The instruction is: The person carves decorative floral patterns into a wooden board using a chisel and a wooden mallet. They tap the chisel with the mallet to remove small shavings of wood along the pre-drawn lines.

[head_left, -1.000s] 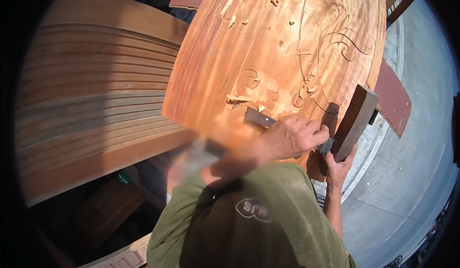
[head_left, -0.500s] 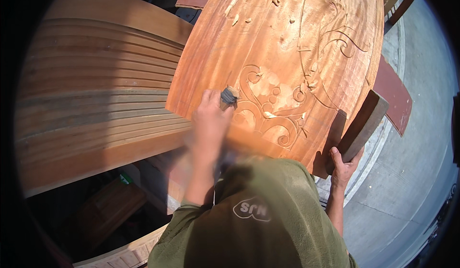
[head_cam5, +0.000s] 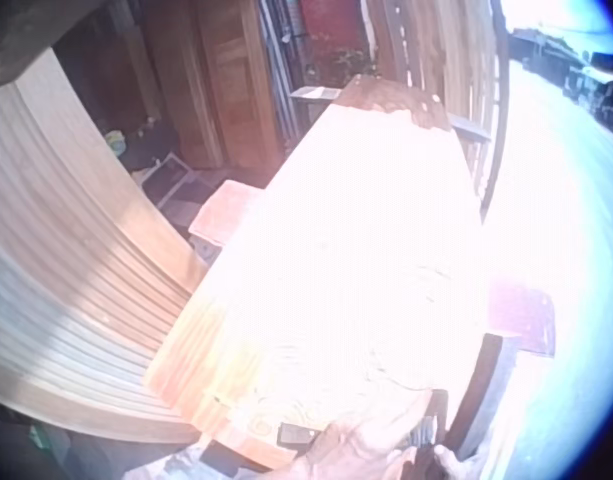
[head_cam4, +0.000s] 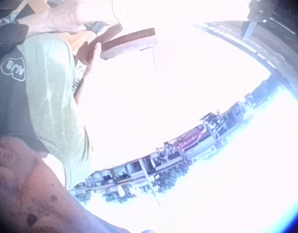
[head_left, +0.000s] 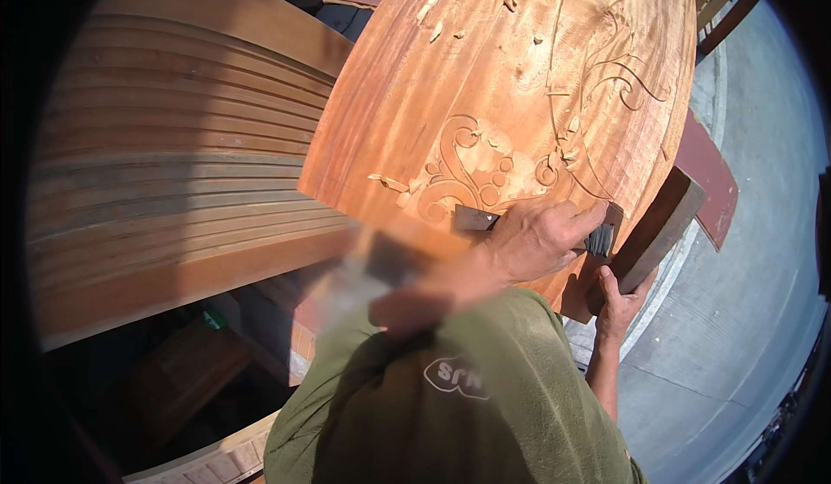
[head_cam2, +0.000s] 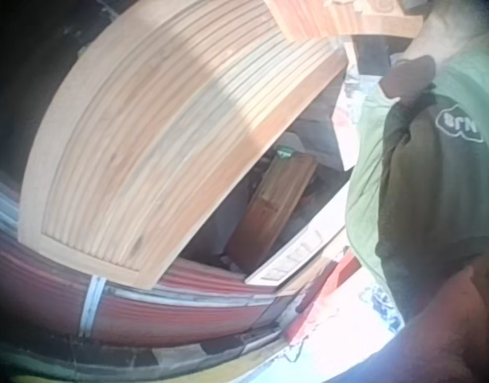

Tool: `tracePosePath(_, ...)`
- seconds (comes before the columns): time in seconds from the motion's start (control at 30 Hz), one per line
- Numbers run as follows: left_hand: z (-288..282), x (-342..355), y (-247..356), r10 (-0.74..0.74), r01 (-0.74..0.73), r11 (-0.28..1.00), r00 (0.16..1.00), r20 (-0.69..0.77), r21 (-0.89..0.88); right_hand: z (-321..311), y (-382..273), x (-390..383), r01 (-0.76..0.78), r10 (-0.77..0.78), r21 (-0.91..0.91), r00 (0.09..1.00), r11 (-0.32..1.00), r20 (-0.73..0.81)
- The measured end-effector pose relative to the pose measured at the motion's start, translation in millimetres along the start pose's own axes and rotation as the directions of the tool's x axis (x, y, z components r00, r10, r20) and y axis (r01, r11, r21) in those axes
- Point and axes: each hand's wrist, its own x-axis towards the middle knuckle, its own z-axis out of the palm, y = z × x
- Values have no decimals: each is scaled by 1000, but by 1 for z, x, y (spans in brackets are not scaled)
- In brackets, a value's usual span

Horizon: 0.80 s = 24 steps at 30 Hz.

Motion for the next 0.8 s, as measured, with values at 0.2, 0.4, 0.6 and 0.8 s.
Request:
tracePosePath(0.2, 25, 71, -45, 56, -39, 996, 972, -227, 80, -12, -9, 16, 53, -53, 31, 998, 998, -15)
tracePosePath(0.4, 26, 85, -53, -1, 16, 998, 965, -262, 55, -6, -39, 38, 166, -167, -22, 983, 986, -76)
tracePosePath(0.6, 16, 85, -58, 1, -5, 1000, 965, -264, -13, 12, -70, 88, 170, -164, 109, 984, 979, -67)
tracePosePath(0.8, 13, 82, -60, -3, -1, 1000, 959, -284, -13, 30, -22, 86, 175, -103, -264, 958, 949, 267)
